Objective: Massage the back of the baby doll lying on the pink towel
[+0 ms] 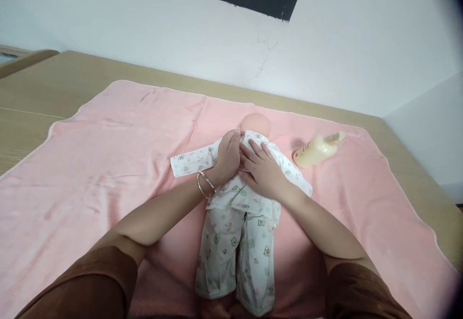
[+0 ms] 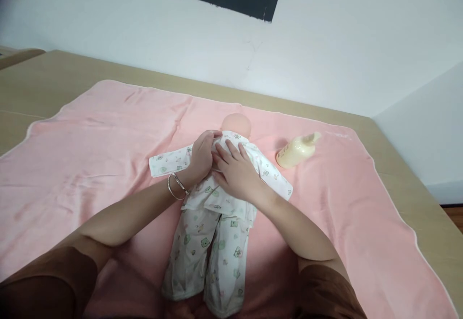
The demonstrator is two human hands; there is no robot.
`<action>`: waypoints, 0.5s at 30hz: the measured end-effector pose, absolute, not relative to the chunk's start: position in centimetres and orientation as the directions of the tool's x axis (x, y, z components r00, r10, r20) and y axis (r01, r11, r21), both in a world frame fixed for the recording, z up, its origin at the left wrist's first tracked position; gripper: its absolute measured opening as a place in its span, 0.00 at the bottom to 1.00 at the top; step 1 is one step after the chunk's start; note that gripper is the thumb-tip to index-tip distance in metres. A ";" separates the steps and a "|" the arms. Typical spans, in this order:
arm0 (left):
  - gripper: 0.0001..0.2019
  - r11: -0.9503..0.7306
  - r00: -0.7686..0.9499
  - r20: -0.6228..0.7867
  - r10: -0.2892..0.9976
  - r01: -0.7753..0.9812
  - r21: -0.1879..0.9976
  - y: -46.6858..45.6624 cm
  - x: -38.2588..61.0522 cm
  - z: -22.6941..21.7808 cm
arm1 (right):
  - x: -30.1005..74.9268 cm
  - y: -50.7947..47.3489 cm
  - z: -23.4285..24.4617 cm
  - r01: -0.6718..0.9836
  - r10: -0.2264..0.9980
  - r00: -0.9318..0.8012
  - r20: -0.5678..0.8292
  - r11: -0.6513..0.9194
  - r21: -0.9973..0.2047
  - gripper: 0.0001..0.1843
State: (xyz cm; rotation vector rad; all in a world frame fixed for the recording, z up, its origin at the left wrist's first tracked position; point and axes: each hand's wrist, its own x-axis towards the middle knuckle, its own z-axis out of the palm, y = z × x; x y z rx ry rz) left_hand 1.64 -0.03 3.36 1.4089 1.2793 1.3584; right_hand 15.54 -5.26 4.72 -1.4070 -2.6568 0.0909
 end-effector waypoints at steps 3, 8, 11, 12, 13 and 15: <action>0.14 -0.181 -0.063 0.192 0.979 0.145 0.973 -0.1 1.6 3.4 | 17.2 -2.8 4.9 0.821 0.844 -0.528 0.093 0.536 -0.198 0.29; 0.14 -0.215 -0.060 0.225 0.973 0.140 0.967 -0.1 1.6 3.3 | 16.4 -4.6 4.9 0.929 0.946 -0.306 0.109 0.322 -0.184 0.34; 0.15 -0.215 -0.061 0.227 0.972 0.161 0.963 -0.1 1.6 3.2 | 15.2 -6.7 4.8 0.921 0.924 -0.354 0.146 0.371 -0.119 0.32; 0.15 -0.209 -0.066 0.222 0.973 0.163 0.964 0.0 1.6 3.2 | 15.1 -6.8 4.7 0.906 0.908 -0.390 0.152 0.408 -0.110 0.31; 0.14 -0.204 -0.070 0.218 0.973 0.161 0.966 0.0 1.6 3.1 | 15.2 -6.6 4.7 0.890 0.893 -0.423 0.156 0.441 -0.111 0.30; 0.14 -0.202 -0.071 0.214 0.974 0.153 0.967 0.0 1.7 3.1 | 15.9 -5.4 4.6 0.857 0.865 -0.478 0.154 0.498 -0.135 0.29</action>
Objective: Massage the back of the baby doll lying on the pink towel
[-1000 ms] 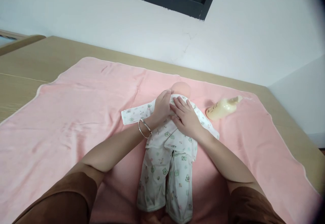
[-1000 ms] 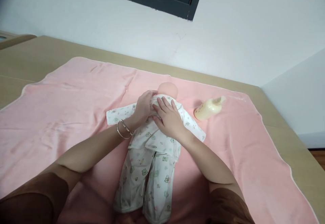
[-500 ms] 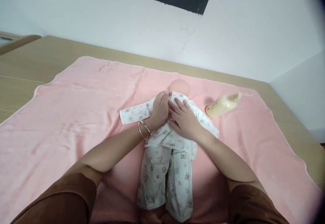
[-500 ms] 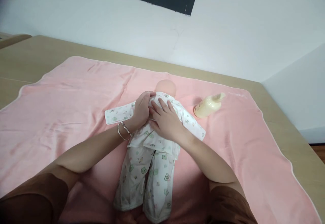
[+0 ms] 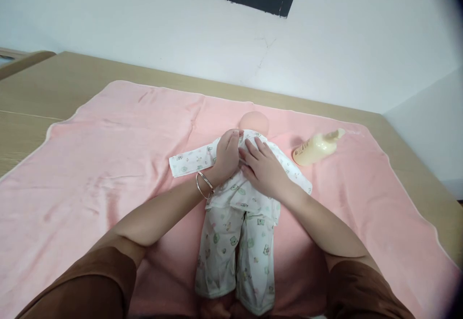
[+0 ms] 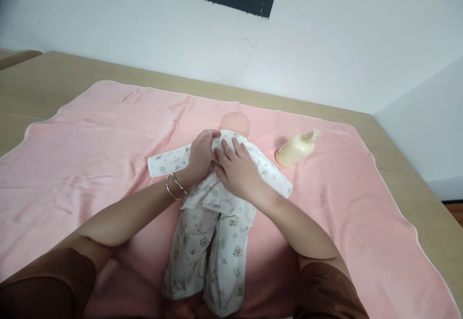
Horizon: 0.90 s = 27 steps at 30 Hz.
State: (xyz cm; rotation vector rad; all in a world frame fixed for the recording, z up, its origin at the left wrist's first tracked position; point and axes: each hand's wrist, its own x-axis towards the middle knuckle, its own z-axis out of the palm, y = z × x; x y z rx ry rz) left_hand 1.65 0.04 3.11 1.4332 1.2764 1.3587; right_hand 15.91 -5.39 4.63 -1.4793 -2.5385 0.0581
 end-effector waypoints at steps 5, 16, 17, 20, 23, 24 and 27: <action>0.14 -0.193 -0.061 0.205 0.977 0.159 0.968 0.1 1.7 3.2 | 17.8 -2.2 4.6 0.821 0.850 -0.513 0.118 0.526 -0.222 0.29; 0.12 -0.324 0.116 0.304 0.946 0.406 0.854 0.5 1.3 2.2 | 16.3 -6.1 6.7 0.987 0.990 -0.134 0.041 0.137 -0.088 0.30; 0.13 -0.392 0.187 0.345 0.920 0.474 0.788 0.5 1.2 2.2 | 16.5 -6.0 7.0 0.988 0.992 -0.121 0.034 0.124 -0.096 0.27; 0.12 -0.517 0.321 0.414 0.852 0.646 0.562 0.3 1.1 2.2 | 17.1 -5.1 7.6 0.988 0.997 -0.072 0.005 0.072 -0.133 0.24; 0.10 -0.482 0.336 0.380 0.862 0.777 0.405 0.1 1.0 2.5 | 17.8 -3.9 7.6 0.982 0.998 -0.036 -0.053 0.026 -0.189 0.28; 0.11 -0.478 0.351 0.358 0.865 0.795 0.373 0.0 1.0 2.6 | 18.0 -3.6 7.5 0.977 0.997 -0.036 -0.072 0.020 -0.214 0.29; 0.14 -0.518 0.427 0.310 0.850 0.786 0.336 0.0 0.7 2.9 | 18.5 -3.2 7.2 0.960 0.995 -0.066 -0.080 0.041 -0.277 0.31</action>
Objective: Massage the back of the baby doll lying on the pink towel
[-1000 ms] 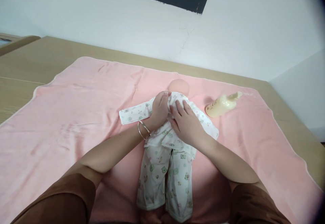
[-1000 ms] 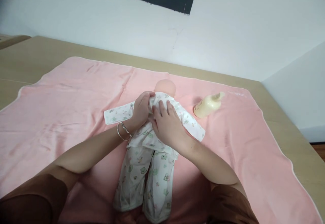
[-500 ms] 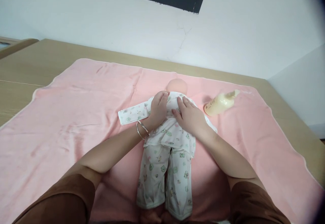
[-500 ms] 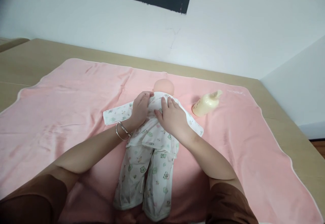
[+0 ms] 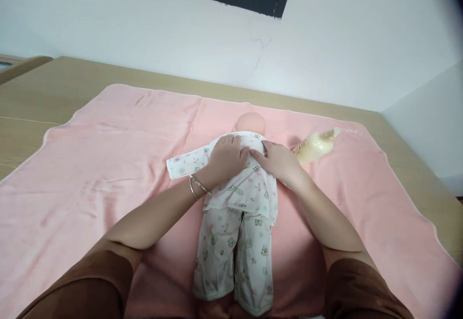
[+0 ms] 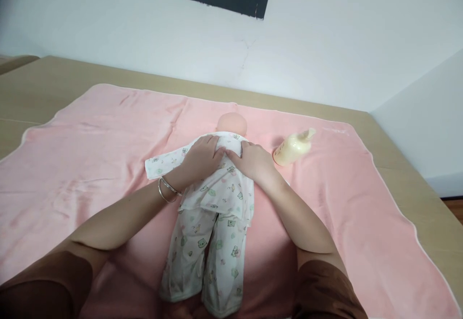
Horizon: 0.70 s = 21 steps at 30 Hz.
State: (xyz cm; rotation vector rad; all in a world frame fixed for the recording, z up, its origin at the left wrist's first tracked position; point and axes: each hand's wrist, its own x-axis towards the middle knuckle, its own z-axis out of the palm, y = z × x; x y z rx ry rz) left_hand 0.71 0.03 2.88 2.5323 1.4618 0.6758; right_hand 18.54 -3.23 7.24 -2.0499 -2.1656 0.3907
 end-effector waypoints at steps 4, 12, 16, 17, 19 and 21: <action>0.19 -0.538 0.472 0.263 0.841 0.780 0.319 -0.1 0.4 3.7 | 18.4 -3.3 7.1 0.960 0.992 -0.114 -0.055 0.095 -0.264 0.29; 0.17 -0.608 0.553 0.257 0.793 0.743 0.279 -2.3 0.4 5.5 | 16.6 -5.5 6.6 0.959 0.957 -0.282 0.064 0.284 -0.019 0.24; 0.15 -0.606 0.559 0.237 0.795 0.751 0.261 -2.7 0.4 5.8 | 16.6 -6.3 7.0 0.961 0.960 -0.277 0.030 0.277 -0.005 0.20; 0.15 -0.581 0.537 0.225 0.813 0.767 0.271 -2.6 0.4 5.9 | 16.7 -6.1 7.2 0.970 0.970 -0.241 0.015 0.241 -0.018 0.19; 0.16 -0.519 0.482 0.192 0.855 0.802 0.297 -2.2 0.4 5.9 | 17.1 -5.2 7.5 0.988 0.988 -0.149 -0.028 0.148 -0.052 0.20; 0.17 -0.476 0.448 0.161 0.879 0.820 0.317 -1.5 0.4 5.7 | 17.5 -4.0 7.7 0.994 0.993 -0.076 -0.088 0.068 -0.089 0.25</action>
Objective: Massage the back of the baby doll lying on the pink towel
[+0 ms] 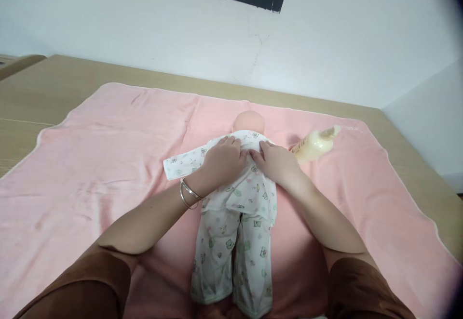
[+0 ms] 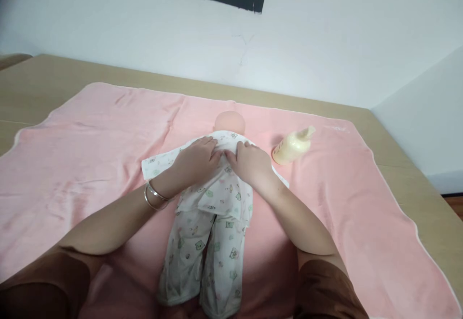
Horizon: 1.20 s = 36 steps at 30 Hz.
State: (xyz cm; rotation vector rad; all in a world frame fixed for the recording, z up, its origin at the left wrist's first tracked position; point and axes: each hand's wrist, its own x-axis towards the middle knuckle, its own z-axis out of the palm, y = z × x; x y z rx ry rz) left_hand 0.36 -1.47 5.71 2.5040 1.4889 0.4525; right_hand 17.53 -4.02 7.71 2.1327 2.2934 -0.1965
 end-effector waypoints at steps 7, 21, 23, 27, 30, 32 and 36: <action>0.21 -0.556 0.527 0.178 0.831 0.794 0.245 -0.5 0.1 4.9 | 17.4 -3.3 7.2 0.992 0.993 -0.106 -0.054 0.103 -0.066 0.25; 0.20 -0.533 0.502 0.180 0.846 0.802 0.269 -0.1 0.2 4.6 | 17.4 -3.1 7.1 0.999 0.995 -0.026 -0.101 0.023 -0.034 0.31; 0.22 -0.545 0.512 0.187 0.839 0.798 0.258 0.0 0.4 4.3 | 17.4 -2.8 6.8 0.997 0.995 -0.069 -0.065 0.068 -0.021 0.29; 0.24 -0.590 0.555 0.207 0.806 0.781 0.204 -1.3 0.5 4.6 | 16.8 -3.7 6.3 0.979 0.979 -0.203 0.034 0.202 0.037 0.25; 0.24 -0.651 0.629 0.172 0.758 0.747 0.138 -2.6 0.3 5.5 | 16.3 -4.9 6.1 0.952 0.953 -0.297 0.064 0.290 0.093 0.26; 0.24 -0.667 0.655 0.130 0.745 0.739 0.099 -3.4 0.1 6.2 | 16.1 -5.8 6.2 0.938 0.941 -0.333 0.064 0.324 0.122 0.26; 0.25 -0.662 0.656 0.085 0.749 0.743 0.095 -3.9 -0.1 6.8 | 16.3 -6.6 6.9 0.947 0.950 -0.308 0.052 0.301 0.108 0.23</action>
